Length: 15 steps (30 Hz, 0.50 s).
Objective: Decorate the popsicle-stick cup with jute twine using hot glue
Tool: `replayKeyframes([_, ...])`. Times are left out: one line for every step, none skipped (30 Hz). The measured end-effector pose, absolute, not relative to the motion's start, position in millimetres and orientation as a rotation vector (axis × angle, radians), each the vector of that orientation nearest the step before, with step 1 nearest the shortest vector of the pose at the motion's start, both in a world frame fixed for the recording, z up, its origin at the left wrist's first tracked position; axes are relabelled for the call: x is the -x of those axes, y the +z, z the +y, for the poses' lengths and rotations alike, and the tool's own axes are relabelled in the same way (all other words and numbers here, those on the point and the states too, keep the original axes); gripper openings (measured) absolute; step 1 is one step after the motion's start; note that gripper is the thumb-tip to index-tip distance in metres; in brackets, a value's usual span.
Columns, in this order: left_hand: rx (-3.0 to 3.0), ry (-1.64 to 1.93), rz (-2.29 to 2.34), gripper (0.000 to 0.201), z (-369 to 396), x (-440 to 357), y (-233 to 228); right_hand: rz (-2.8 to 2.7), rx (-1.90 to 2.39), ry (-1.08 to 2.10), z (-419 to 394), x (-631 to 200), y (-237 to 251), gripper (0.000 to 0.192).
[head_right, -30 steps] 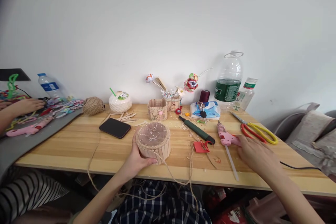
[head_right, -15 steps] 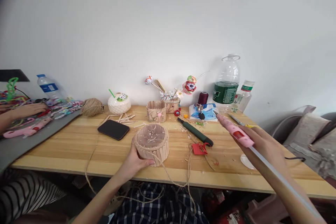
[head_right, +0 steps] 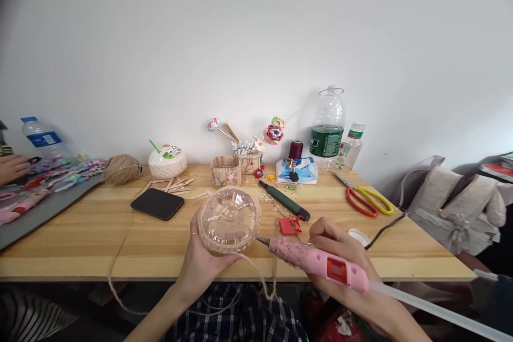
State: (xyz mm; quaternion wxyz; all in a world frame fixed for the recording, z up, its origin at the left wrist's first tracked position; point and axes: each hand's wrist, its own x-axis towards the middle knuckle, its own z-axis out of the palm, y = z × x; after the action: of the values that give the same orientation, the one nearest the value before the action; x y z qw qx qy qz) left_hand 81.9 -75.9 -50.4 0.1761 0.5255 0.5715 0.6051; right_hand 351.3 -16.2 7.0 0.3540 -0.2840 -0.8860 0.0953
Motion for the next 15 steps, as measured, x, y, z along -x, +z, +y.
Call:
replayKeyframes([-1.498, 1.73, 1.655, 0.106, -74.5, -85.8, -48.3, -2.296, 0.695, 0.286, -18.4, -351.3, 6.7, 0.028])
replayKeyframes([-1.505, 1.738, 1.697, 0.107, -72.7, -89.3, -46.6, -2.303, 0.663, 0.31, -20.1, -351.8, 6.7, 0.028])
replayKeyframes([-1.509, 1.737, 1.737, 0.107, -70.5, -92.5, -45.3, -2.3, 0.634, 0.313, -21.5, -352.6, 7.0, 0.027])
replayKeyframes([-1.513, 1.731, 1.77, 0.106, -68.2, -95.4, -44.6, -2.286, 0.61, 0.293, -22.8, -353.2, 7.7, 0.027])
replayKeyframes([-1.521, 1.723, 1.791, 0.105, -66.0, -98.2, -44.3, -2.279, 0.586, 0.271, -24.1, -353.3, 8.9, 0.026])
replayKeyframes([-1.535, 1.719, 1.802, 0.104, -64.1, -100.7, -44.5, -2.281, 0.564, 0.254, -25.3, -352.6, 10.5, 0.027])
replayKeyframes([-1.552, 1.718, 1.806, 0.103, -62.6, -103.1, -44.9, -2.288, 0.54, 0.236, -26.6, -351.2, 12.6, 0.028])
replayKeyframes([-1.574, 1.719, 1.804, 0.103, -61.5, -105.3, -45.5, -2.29, 0.518, 0.213, -27.7, -349.3, 14.7, 0.03])
replayKeyframes([-1.598, 1.72, 1.802, 0.102, -60.9, -107.3, -46.2, -2.294, 0.503, 0.189, -28.6, -347.1, 16.7, 0.032])
replayKeyframes([-1.621, 1.722, 1.8, 0.101, -60.7, -109.0, -46.7, -2.306, 0.495, 0.17, -29.1, -345.0, 18.2, 0.033])
replayKeyframes([-1.641, 1.724, 1.801, 0.101, -60.7, -110.5, -47.2, -2.311, 0.483, 0.154, -29.3, -343.1, 19.0, 0.034])
replayKeyframes([-1.655, 1.726, 1.804, 0.1, -60.9, -111.6, -47.4, -2.314, 0.481, 0.145, -29.1, -341.7, 19.2, 0.035])
replayKeyframes([-1.665, 1.725, 1.806, 0.101, -61.1, -112.5, -47.4, -2.314, 0.478, 0.139, -28.7, -340.9, 18.7, 0.035])
replayKeyframes([-1.67, 1.725, 1.808, 0.101, -61.3, -113.1, -47.2, -2.315, 0.477, 0.137, -28.1, -340.4, 18.0, 0.035])
replayKeyframes([-1.67, 1.721, 1.811, 0.101, -61.6, -113.5, -47.0, -2.32, 0.472, 0.134, -27.5, -340.3, 17.1, 0.034])
